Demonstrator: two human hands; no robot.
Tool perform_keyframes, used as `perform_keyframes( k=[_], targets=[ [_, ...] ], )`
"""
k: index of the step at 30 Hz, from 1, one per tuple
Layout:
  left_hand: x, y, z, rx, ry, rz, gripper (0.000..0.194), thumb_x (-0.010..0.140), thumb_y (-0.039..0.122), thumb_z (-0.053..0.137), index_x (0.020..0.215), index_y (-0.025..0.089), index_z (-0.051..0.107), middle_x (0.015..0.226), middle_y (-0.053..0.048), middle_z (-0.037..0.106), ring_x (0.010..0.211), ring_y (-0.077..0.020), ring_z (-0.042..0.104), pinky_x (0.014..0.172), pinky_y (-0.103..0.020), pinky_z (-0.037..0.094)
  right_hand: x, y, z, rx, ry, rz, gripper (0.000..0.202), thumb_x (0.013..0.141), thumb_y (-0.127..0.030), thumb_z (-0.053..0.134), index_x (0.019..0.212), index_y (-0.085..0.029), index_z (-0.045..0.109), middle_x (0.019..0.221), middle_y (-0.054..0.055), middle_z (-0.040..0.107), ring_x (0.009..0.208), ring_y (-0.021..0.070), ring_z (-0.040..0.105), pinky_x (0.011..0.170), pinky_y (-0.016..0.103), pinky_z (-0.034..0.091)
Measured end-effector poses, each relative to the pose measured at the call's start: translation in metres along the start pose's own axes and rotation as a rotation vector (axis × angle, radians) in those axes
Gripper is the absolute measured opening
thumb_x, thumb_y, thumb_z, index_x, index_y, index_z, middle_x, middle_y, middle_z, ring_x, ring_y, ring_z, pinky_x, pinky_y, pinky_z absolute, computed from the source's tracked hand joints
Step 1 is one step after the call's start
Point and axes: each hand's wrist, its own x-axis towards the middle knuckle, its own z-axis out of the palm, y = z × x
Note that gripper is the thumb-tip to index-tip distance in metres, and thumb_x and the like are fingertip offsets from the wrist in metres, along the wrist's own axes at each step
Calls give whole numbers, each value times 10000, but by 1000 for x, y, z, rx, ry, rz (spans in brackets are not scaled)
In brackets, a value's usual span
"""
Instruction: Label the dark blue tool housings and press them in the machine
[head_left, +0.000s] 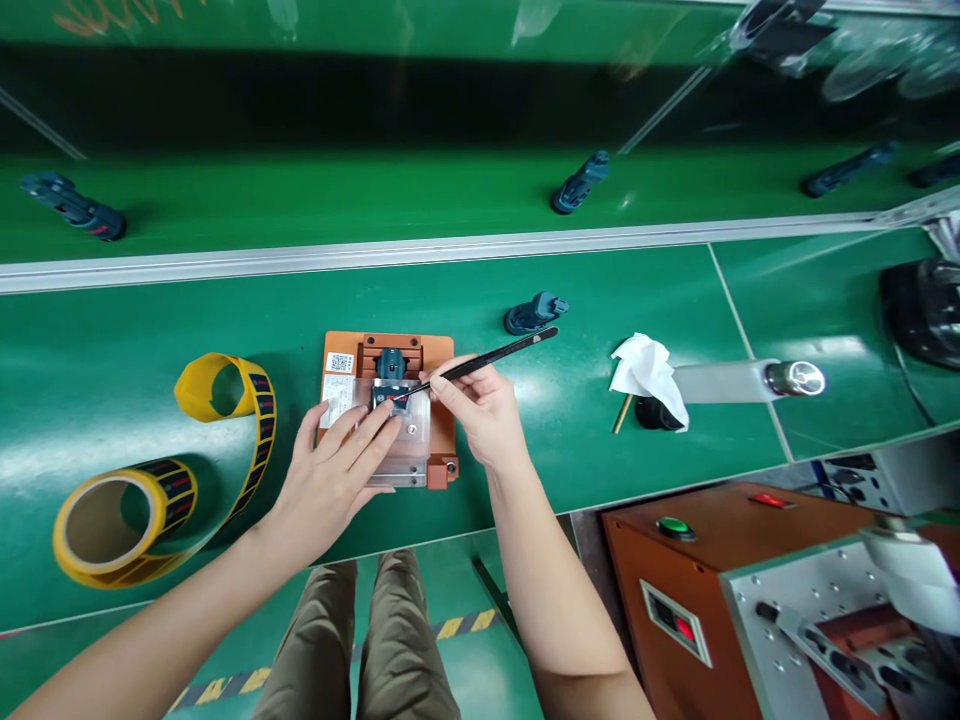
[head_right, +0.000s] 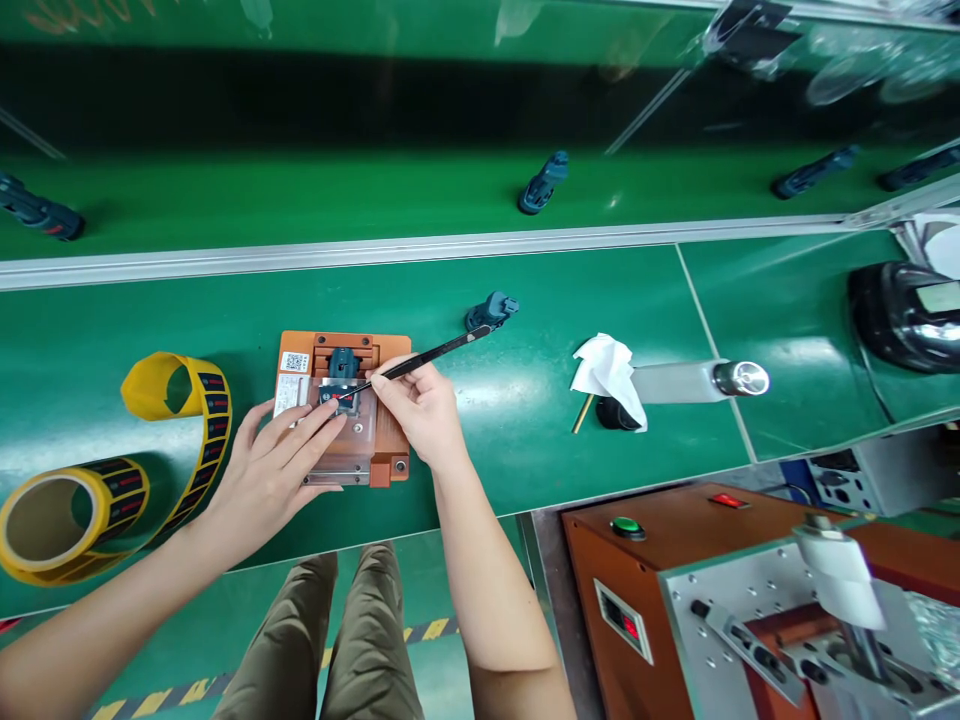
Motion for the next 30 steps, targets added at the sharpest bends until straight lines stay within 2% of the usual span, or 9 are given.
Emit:
perform_keyframes(
  k=[7, 10, 12, 16, 19, 21, 25, 28, 30],
  targets=[
    [5, 4, -9, 18, -36, -24, 859, 797, 287, 822, 1537, 199, 396, 1500, -124, 548, 1230, -352, 557, 1099, -550, 286, -3, -3, 2, 64, 68, 5, 171, 823, -323, 794, 920, -222, 695, 939, 35, 764, 923, 198, 736, 893, 362, 581],
    [8, -1, -6, -63, -4, -29, 933, 793, 460, 804, 1565, 217, 338, 1491, -141, 553, 1288, -371, 507, 1127, -583, 264, -10, -9, -6, 166, 266, -67, 147, 865, -326, 738, 924, -235, 639, 927, 21, 753, 928, 197, 736, 919, 396, 569],
    [13, -7, 1, -157, 81, -124, 1023, 760, 614, 766, 1582, 231, 292, 1509, -165, 515, 1358, -401, 431, 1128, -605, 289, -18, -10, -17, 120, 369, -102, 132, 883, -320, 694, 926, -240, 599, 883, 3, 724, 870, 188, 726, 865, 382, 570],
    [20, -13, 10, -297, 190, -277, 996, 782, 550, 779, 1586, 276, 259, 1461, -158, 498, 1324, -357, 472, 1061, -537, 451, -36, 2, -41, -393, 451, -33, 154, 907, -329, 603, 1027, -233, 605, 773, -30, 612, 658, 154, 606, 663, 301, 505],
    [4, -4, 7, -261, 459, -93, 867, 752, 324, 858, 1500, 306, 419, 1361, -98, 542, 1219, -272, 559, 1034, -446, 519, -44, 19, -56, -809, 397, 2, 263, 936, -346, 519, 1141, -206, 606, 772, -10, 578, 675, 180, 567, 678, 328, 489],
    [-18, 9, 2, -261, 575, 94, 632, 767, 186, 833, 1335, 306, 583, 1262, -48, 591, 1152, -221, 599, 1028, -420, 546, -46, 31, -64, -974, 354, -46, 311, 940, -349, 491, 1180, -186, 601, 861, 43, 596, 759, 215, 587, 725, 366, 506],
    [-70, 31, 5, -308, 330, 315, 219, 892, 148, 692, 1104, 202, 703, 1129, -35, 709, 1155, -205, 637, 1144, -459, 477, -48, 48, -79, -1183, 353, -78, 363, 958, -333, 459, 1254, -171, 595, 994, 119, 581, 882, 272, 591, 762, 421, 518],
    [-95, 32, 23, -258, 157, 333, 313, 946, 47, 536, 1202, 141, 689, 1199, -63, 735, 1240, -197, 612, 1237, -435, 353, -51, 52, -85, -1250, 389, -102, 400, 956, -364, 487, 1289, -170, 592, 1013, 132, 562, 971, 308, 561, 834, 471, 505],
    [-104, 26, 37, -256, 156, 249, 385, 939, 50, 553, 1300, 148, 641, 1217, -79, 732, 1284, -213, 582, 1247, -466, 326, -54, 47, -81, -1252, 457, -146, 444, 947, -408, 522, 1313, -165, 585, 1056, 147, 547, 1039, 336, 528, 905, 531, 467]
  ],
)
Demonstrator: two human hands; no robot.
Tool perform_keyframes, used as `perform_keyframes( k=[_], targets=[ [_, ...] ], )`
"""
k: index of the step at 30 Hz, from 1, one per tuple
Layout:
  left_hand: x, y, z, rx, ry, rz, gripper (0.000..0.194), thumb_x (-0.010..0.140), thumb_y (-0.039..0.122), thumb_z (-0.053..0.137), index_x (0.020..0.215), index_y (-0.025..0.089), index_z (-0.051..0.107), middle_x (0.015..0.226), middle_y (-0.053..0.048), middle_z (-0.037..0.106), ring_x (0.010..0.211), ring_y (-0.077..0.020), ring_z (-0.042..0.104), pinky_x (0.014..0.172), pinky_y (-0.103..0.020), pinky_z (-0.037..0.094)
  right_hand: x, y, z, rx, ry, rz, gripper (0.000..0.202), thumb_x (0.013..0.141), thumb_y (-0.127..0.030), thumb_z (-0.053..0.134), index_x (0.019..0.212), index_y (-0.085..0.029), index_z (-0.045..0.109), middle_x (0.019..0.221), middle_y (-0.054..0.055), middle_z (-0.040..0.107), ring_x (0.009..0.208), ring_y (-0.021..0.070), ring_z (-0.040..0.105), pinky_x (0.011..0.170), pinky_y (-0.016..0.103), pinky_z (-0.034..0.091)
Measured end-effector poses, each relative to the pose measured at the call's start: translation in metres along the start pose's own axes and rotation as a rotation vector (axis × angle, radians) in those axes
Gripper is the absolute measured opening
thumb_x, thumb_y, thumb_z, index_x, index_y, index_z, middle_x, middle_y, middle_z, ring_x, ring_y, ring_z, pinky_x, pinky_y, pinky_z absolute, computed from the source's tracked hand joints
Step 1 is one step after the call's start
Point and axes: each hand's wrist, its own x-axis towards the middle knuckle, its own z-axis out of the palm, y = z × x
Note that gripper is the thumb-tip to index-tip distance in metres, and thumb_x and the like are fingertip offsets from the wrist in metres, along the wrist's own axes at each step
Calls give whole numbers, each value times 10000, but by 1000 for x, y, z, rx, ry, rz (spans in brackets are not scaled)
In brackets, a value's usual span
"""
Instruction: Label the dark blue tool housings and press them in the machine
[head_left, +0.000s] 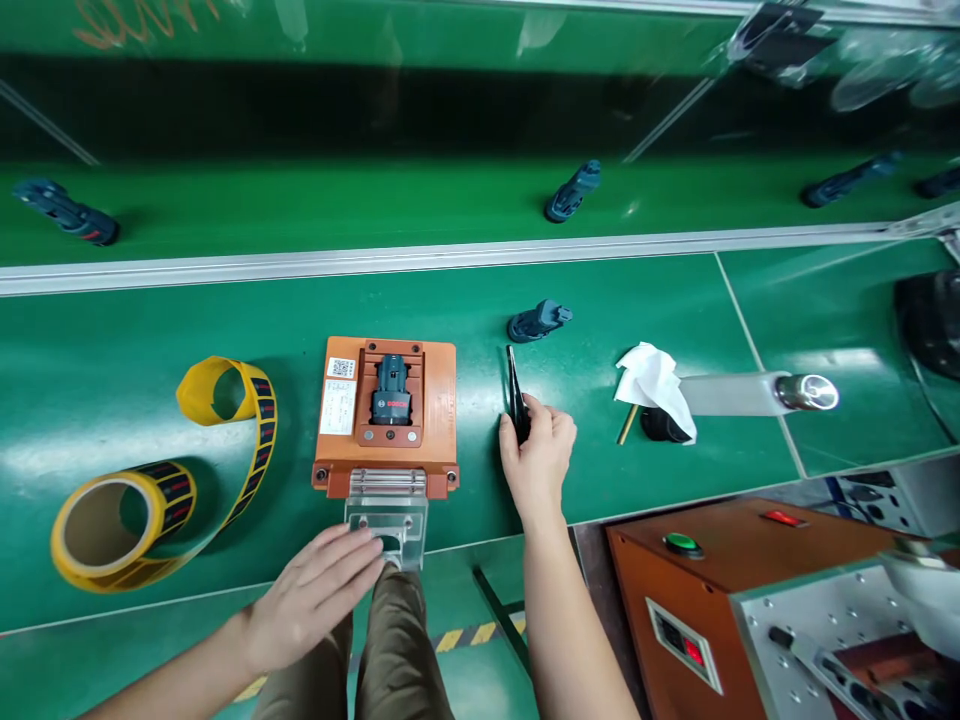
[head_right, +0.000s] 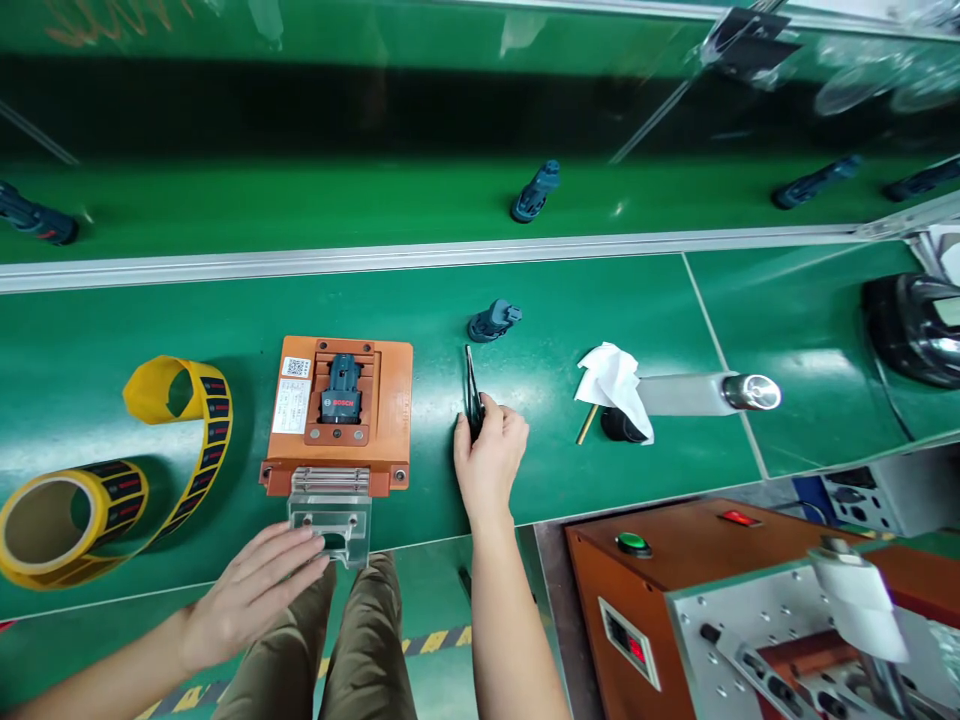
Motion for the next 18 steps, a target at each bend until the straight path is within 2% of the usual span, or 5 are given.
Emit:
perform_keyframes(
  k=[3, 7, 10, 13, 18],
  targets=[
    [-8, -11, 13, 37, 136, -149, 626, 875, 179, 724, 1462, 194, 505, 1238, -109, 707, 1358, -265, 504, 1249, -578, 264, 1, -24, -11, 173, 0, -62, 401, 970, -407, 530, 1317, -226, 619, 1111, 133, 541, 1127, 335, 494, 983, 553, 412],
    [-9, -18, 18, 43, 217, -206, 757, 953, 319, 615, 1602, 187, 250, 1617, -140, 349, 1518, -285, 274, 1273, -574, 173, 12, -63, -11, 507, -437, -435, 348, 1025, -398, 460, 1303, -375, 669, 1283, 79, 524, 1245, 295, 457, 1078, 509, 376],
    [-6, -20, 20, -15, 231, -346, 733, 991, 285, 518, 1622, 171, 162, 1698, -114, 137, 1564, -289, 149, 1281, -521, 158, 24, -73, 3, 520, -549, -575, 360, 1031, -456, 439, 1330, -439, 639, 1370, 52, 469, 1285, 304, 397, 1126, 546, 332],
    [-2, -23, 22, -128, 165, -509, 703, 1013, 247, 431, 1621, 106, 108, 1685, -182, 151, 1563, -291, 162, 1266, -479, 215, 32, -69, 17, 531, -576, -625, 372, 1032, -488, 415, 1347, -464, 611, 1368, 53, 460, 1280, 305, 379, 1130, 561, 334],
    [2, -25, 27, -149, 132, -519, 712, 1018, 289, 415, 1622, 100, 87, 1675, -217, 160, 1559, -332, 162, 1247, -531, 239, 39, -69, 20, 498, -578, -618, 350, 1025, -474, 435, 1323, -495, 618, 1384, 47, 431, 1284, 313, 361, 1141, 576, 326]
  ],
)
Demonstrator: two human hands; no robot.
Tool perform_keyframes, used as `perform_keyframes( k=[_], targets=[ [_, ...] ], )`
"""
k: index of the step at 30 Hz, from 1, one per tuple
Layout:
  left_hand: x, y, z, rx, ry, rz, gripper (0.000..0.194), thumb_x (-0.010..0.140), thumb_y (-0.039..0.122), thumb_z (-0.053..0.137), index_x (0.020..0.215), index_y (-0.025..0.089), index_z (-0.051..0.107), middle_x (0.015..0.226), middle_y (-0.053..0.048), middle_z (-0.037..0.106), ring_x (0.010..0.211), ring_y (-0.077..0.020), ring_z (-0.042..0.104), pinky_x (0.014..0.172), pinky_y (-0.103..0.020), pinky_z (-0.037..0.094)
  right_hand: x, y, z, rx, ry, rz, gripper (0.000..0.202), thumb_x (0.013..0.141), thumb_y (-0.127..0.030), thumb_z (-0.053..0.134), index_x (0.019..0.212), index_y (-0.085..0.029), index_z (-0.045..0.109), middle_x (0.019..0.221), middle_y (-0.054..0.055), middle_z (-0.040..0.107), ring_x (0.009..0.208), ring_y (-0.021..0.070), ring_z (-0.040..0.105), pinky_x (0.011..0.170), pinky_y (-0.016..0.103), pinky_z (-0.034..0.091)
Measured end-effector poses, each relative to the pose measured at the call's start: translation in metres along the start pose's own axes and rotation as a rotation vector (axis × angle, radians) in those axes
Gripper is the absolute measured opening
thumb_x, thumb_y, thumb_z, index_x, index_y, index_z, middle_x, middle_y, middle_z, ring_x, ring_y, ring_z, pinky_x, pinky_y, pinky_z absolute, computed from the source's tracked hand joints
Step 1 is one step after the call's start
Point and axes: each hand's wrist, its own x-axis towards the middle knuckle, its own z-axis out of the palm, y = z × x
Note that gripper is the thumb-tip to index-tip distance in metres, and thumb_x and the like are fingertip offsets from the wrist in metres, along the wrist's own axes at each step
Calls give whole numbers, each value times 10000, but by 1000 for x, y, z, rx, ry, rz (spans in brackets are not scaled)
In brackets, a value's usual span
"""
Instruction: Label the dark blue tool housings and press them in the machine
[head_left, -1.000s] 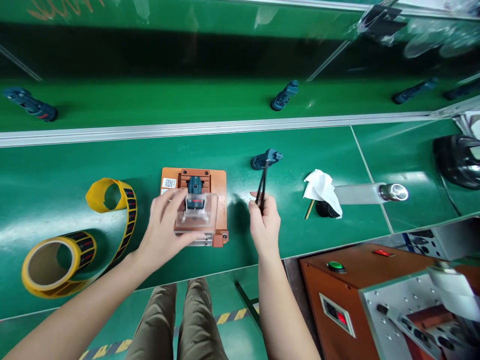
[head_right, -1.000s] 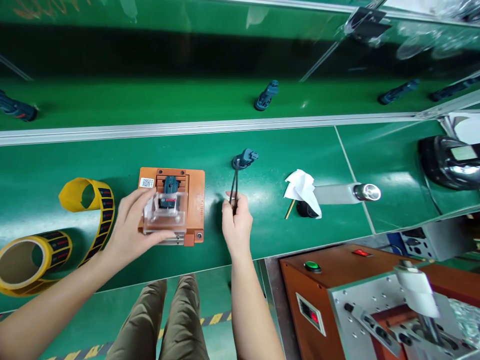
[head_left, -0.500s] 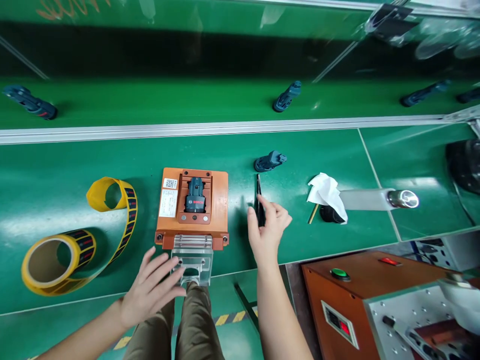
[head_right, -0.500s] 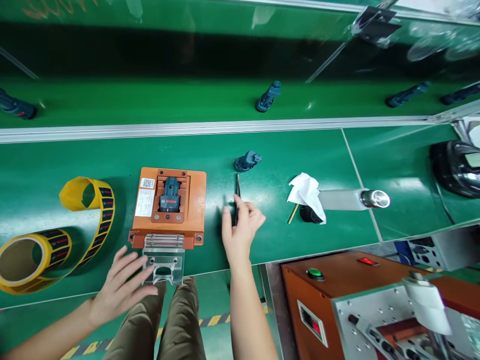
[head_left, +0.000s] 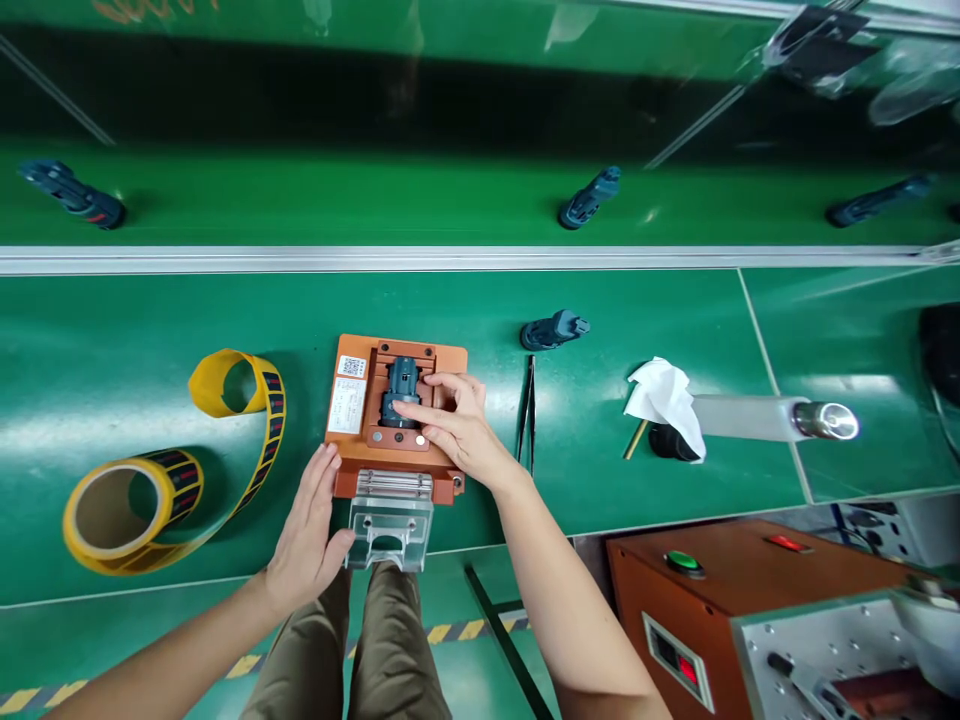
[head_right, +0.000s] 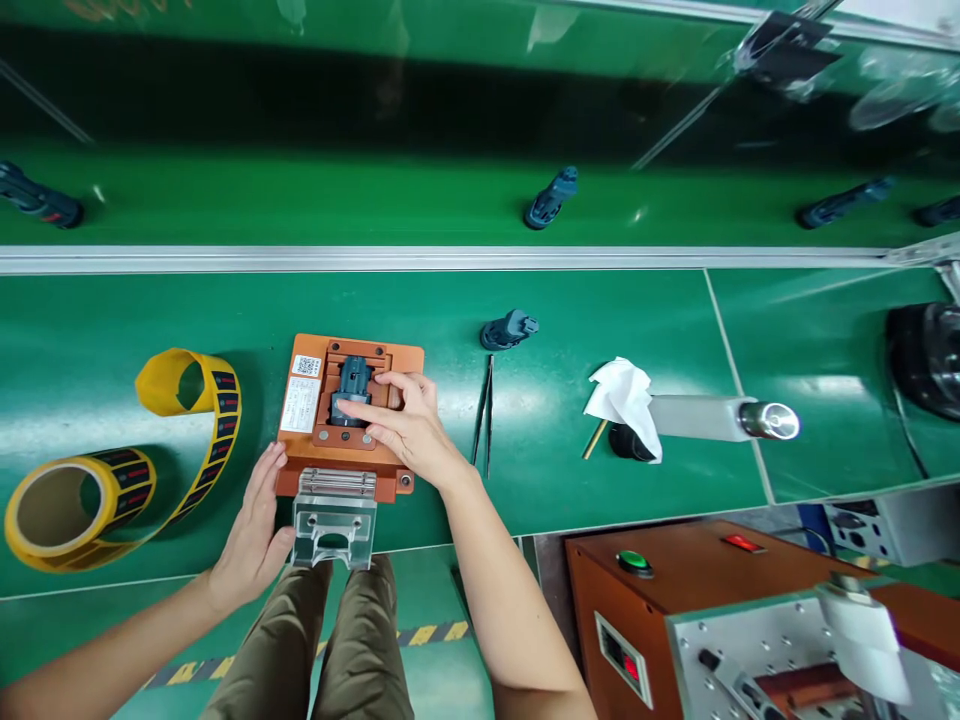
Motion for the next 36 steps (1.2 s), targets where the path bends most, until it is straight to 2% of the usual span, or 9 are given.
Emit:
perform_keyframes(
  k=[7, 12, 14, 17, 21, 27, 30, 34, 36],
  targets=[
    [-1, 0, 0, 31, 18, -26, 708, 1020, 315, 422, 1625, 140, 99, 1661, -221, 209, 1548, -338, 207, 1215, -552, 302, 2, -15, 4, -19, -28, 42, 326, 1018, -410, 498, 1296, -502, 641, 1363, 41, 407, 1302, 312, 337, 1152, 564, 317],
    [-1, -1, 0, 42, 35, -16, 730, 1006, 293, 447, 1626, 154, 88, 1654, -221, 226, 1543, -340, 221, 1207, -563, 315, 21, -29, 0, -42, -19, 106, 301, 1007, -370, 543, 1263, -449, 681, 1368, 50, 388, 1301, 298, 349, 1153, 538, 316],
    [-1, -1, 0, 52, 43, -11, 730, 1005, 287, 446, 1626, 156, 85, 1650, -224, 234, 1541, -342, 225, 1203, -568, 323, 27, -37, -1, -17, 53, 183, 424, 913, -434, 693, 1325, -353, 637, 1306, 86, 417, 1268, 302, 391, 1115, 520, 374],
    [-2, -1, 1, 78, 58, -17, 729, 1006, 296, 441, 1627, 171, 80, 1645, -221, 255, 1536, -347, 241, 1191, -576, 343, 31, -49, 1, -60, 162, 337, 775, 644, -546, 895, 1268, -197, 597, 1201, 126, 466, 1174, 335, 441, 1015, 523, 459],
    [-4, -2, 4, 129, 82, -30, 739, 1001, 308, 442, 1627, 188, 68, 1635, -219, 286, 1524, -349, 276, 1183, -574, 363, 38, -65, 2, -197, 119, 361, 612, 608, -532, 908, 993, -161, 611, 1084, 133, 544, 1072, 333, 496, 948, 502, 489],
    [0, 2, 0, 105, 94, -90, 698, 1002, 326, 426, 1615, 181, 125, 1614, -215, 333, 1504, -338, 326, 1192, -567, 364, 22, -133, -47, 3, 210, 340, 531, 706, -412, 843, 1084, -210, 529, 1064, 96, 673, 999, 284, 657, 861, 433, 542],
    [4, 29, -16, 51, 175, -180, 649, 999, 382, 442, 1569, 128, 263, 1575, -231, 389, 1492, -333, 345, 1205, -576, 321, -15, -176, -79, 145, 235, 320, 520, 757, -406, 798, 1152, -218, 516, 1024, 67, 705, 929, 250, 700, 814, 386, 555],
    [23, 104, -57, -130, 378, -355, 625, 951, 498, 544, 1444, 120, 473, 1456, -222, 534, 1397, -332, 462, 1187, -587, 319, -68, -217, -108, 177, 356, 214, 504, 757, -364, 799, 1173, -212, 559, 1098, 97, 692, 976, 249, 677, 877, 390, 552],
    [43, 149, -84, -443, 260, -402, 559, 942, 531, 560, 1358, 158, 566, 1289, -169, 667, 1210, -291, 626, 1084, -516, 469, -88, -230, -118, 200, 395, 182, 501, 761, -351, 796, 1191, -218, 574, 1111, 95, 694, 979, 247, 670, 885, 393, 556]
  ],
)
